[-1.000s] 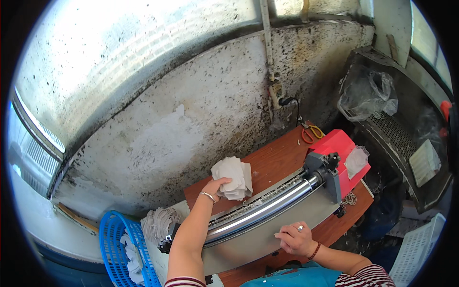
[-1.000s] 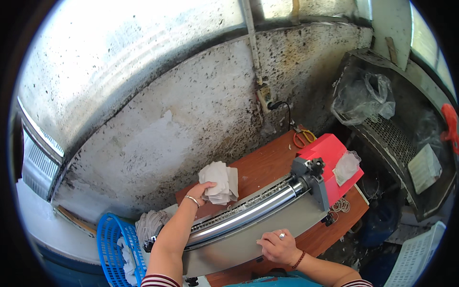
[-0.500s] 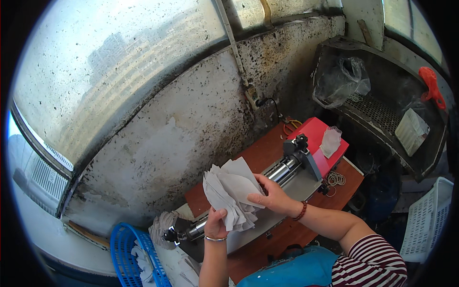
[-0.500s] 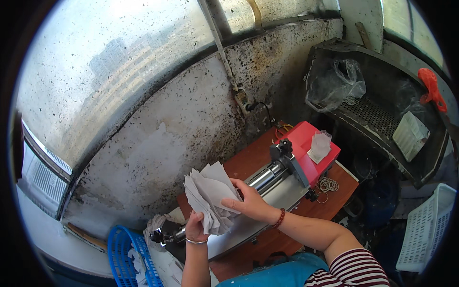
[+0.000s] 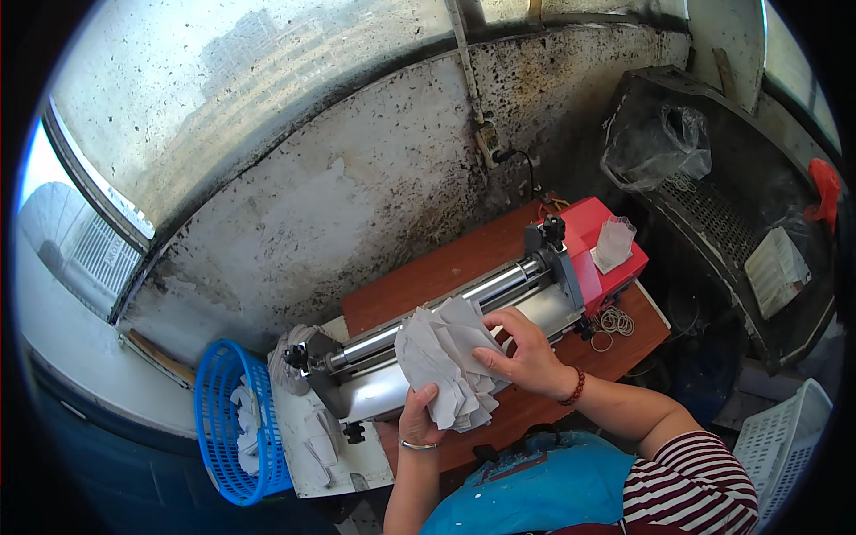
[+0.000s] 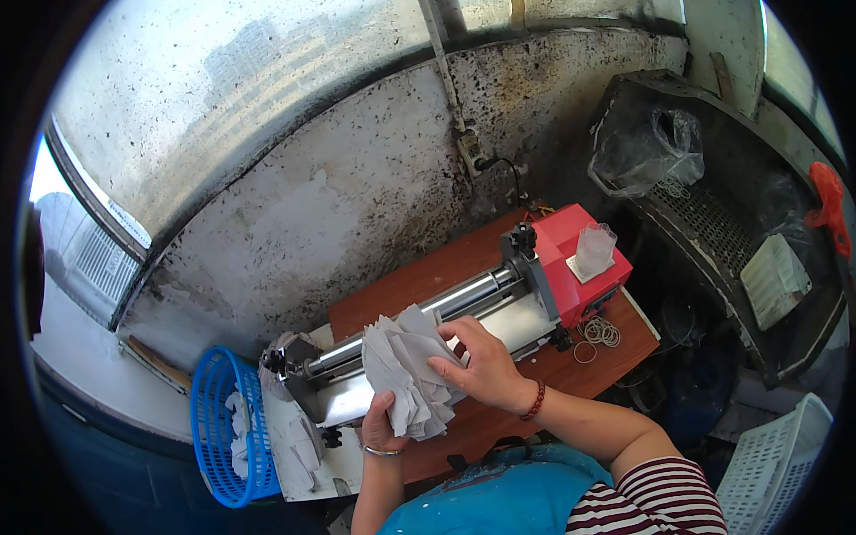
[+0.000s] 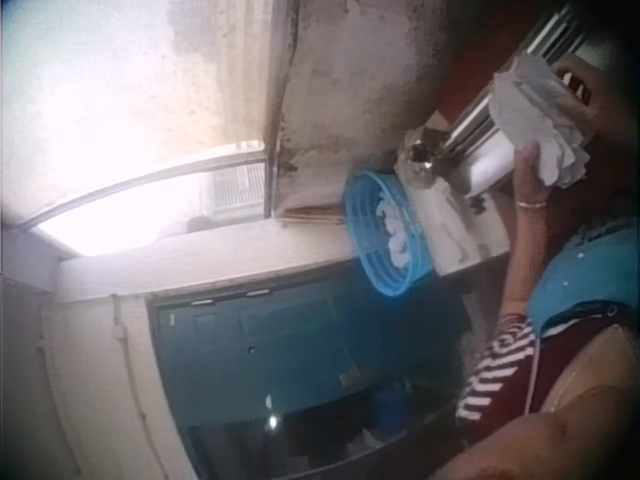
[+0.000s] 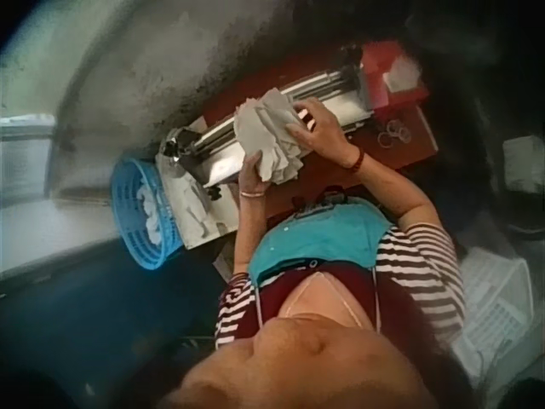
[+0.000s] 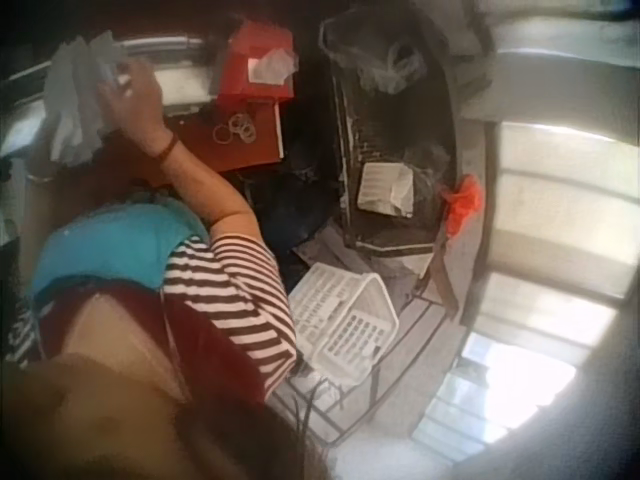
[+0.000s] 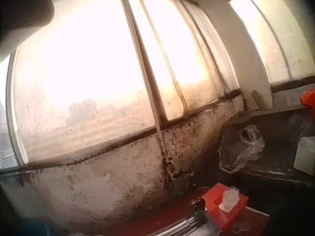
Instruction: The person applies glue to shoe components using a specialized roller gluing machine.
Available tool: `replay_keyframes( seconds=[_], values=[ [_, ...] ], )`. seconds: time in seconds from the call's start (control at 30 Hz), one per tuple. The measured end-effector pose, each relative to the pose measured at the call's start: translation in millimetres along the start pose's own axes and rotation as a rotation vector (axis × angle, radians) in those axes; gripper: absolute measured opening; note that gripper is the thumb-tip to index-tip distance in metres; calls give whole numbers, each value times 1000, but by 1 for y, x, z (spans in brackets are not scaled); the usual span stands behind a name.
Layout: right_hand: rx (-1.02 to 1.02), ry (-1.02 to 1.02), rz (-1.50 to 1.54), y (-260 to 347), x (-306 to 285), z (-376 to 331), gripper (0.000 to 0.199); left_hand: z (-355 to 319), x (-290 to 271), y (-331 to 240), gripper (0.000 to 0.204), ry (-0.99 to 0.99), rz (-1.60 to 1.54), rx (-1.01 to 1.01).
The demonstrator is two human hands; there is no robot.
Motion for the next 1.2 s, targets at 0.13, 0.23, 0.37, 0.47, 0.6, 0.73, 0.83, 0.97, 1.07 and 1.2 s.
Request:
replay_keyframes(
  seconds=[0.13, 0.23, 0.37, 0.47, 0.6, 0.73, 0.83, 0.97, 1.07, 1.2],
  values=[
    [80, 131, 125, -4, -5, -12, 48, -23, 10, 9, 72, -36, 71, 39],
    [57, 100, 160, -2, -13, -17, 48, -33, 20, 17, 73, -75, 117, 59],
    [-68, 148, 46, 1, -8, -26, 36, -50, 24, 21, 73, -90, 160, 74],
    [53, 267, 131, -3, -5, -31, 24, -57, 19, 21, 72, -71, 155, 68],
    [169, 277, 260, 2, -4, -30, 18, -67, 6, 15, 70, -59, 101, 30],
    [328, 148, 472, 8, -8, -23, 16, -81, -12, 2, 72, -128, 11, 120],
    [437, 65, 702, 8, -13, -21, 16, -93, -43, -4, 76, -126, -66, 120],
    [541, 109, 736, 7, 2, -37, 18, -98, -54, -19, 79, -1, -213, 140],
    [678, 120, 678, -2, 19, -48, 22, -101, -62, -23, 83, 64, -285, 137],
    [430, 121, 144, -20, 42, -74, 28, -103, -62, -25, 81, 200, -390, 231]
  ],
)
Point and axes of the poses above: each hand's wrist, its own z-axis towards the middle knuckle, its own x-axis out of the palm, y = z × x, the point moved 3 cm from there along z, towards the middle knuckle
